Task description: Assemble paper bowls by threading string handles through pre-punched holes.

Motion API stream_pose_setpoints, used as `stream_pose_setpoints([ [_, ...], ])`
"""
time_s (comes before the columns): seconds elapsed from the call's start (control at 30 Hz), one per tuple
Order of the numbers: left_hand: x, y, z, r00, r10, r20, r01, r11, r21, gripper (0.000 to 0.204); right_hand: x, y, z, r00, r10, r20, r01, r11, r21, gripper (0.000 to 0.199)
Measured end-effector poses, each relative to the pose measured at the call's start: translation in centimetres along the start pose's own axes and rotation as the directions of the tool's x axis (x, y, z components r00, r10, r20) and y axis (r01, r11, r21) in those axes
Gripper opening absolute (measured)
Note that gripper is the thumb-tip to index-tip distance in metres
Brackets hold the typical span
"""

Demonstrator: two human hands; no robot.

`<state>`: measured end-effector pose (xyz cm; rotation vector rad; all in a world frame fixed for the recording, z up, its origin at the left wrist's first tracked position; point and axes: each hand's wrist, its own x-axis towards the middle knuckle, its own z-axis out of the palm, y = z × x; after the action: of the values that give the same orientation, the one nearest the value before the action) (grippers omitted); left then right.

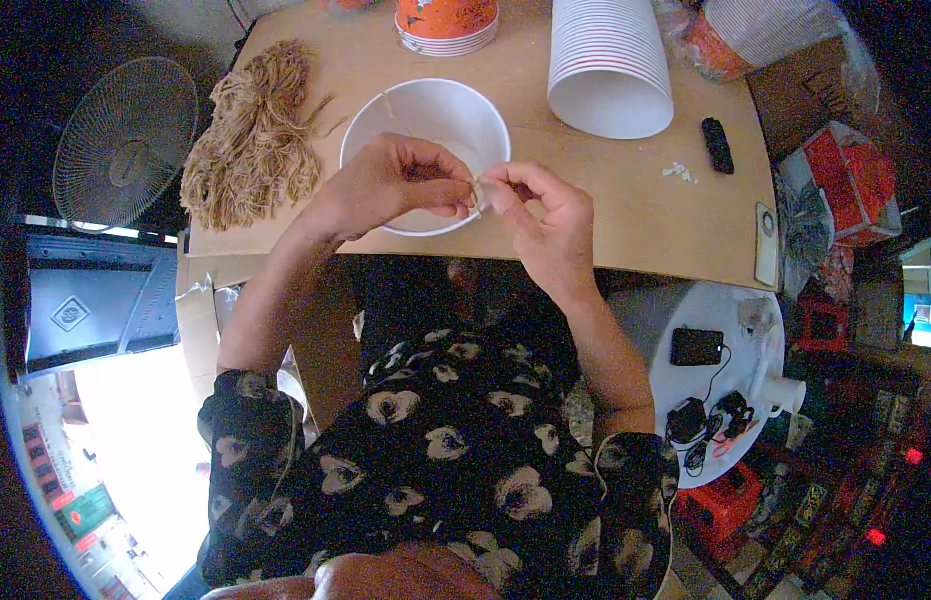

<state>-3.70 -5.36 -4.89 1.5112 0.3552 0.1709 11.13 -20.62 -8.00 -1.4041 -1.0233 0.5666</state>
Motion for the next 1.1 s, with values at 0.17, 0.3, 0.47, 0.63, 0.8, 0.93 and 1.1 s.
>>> stream_pose_setpoints([
  [0.17, 0.1, -0.2, -0.3, 0.999, -0.015, 0.039, 0.017, 0.999, -0.034, 0.018, -0.2, 0.0, -0.2, 0.999, -0.036, -0.007, 0.036, 0.999, 0.012, 0.017],
  [0.3, 0.1, -0.1, -0.3, 0.999, -0.020, 0.046, 0.022, 0.999, -0.040, 0.019, -0.3, -1.0, 0.0, 0.985, -0.169, 0.020, 0.170, 0.972, -0.162, 0.017],
  [0.47, 0.3, -0.3, 0.0, 0.999, -0.012, 0.031, 0.014, 0.998, -0.055, 0.018, -0.1, -0.7, -0.1, 0.990, -0.143, 0.015, 0.143, 0.976, -0.166, 0.014],
  [0.63, 0.3, -0.4, -0.1, 0.999, 0.005, 0.033, -0.001, 0.992, -0.130, 0.017, -0.2, -0.4, -0.1, 0.987, -0.160, 0.029, 0.163, 0.978, -0.133, 0.011],
  [0.8, 0.1, -0.1, 0.0, 1.000, 0.019, 0.002, -0.019, 0.995, -0.099, 0.015, -0.1, -0.6, 0.2, 0.989, -0.146, 0.020, 0.147, 0.978, -0.144, 0.011],
  [0.93, 0.1, -0.2, 0.0, 0.999, 0.027, 0.032, -0.024, 0.997, -0.069, 0.014, 0.0, -0.8, 0.3, 0.987, -0.158, 0.017, 0.159, 0.973, -0.167, 0.011],
  [1.1, 0.2, -0.2, 0.0, 0.999, 0.021, 0.043, -0.019, 0.999, -0.045, 0.014, 0.2, -1.0, 0.5, 0.991, -0.128, 0.027, 0.131, 0.979, -0.153, 0.009],
])
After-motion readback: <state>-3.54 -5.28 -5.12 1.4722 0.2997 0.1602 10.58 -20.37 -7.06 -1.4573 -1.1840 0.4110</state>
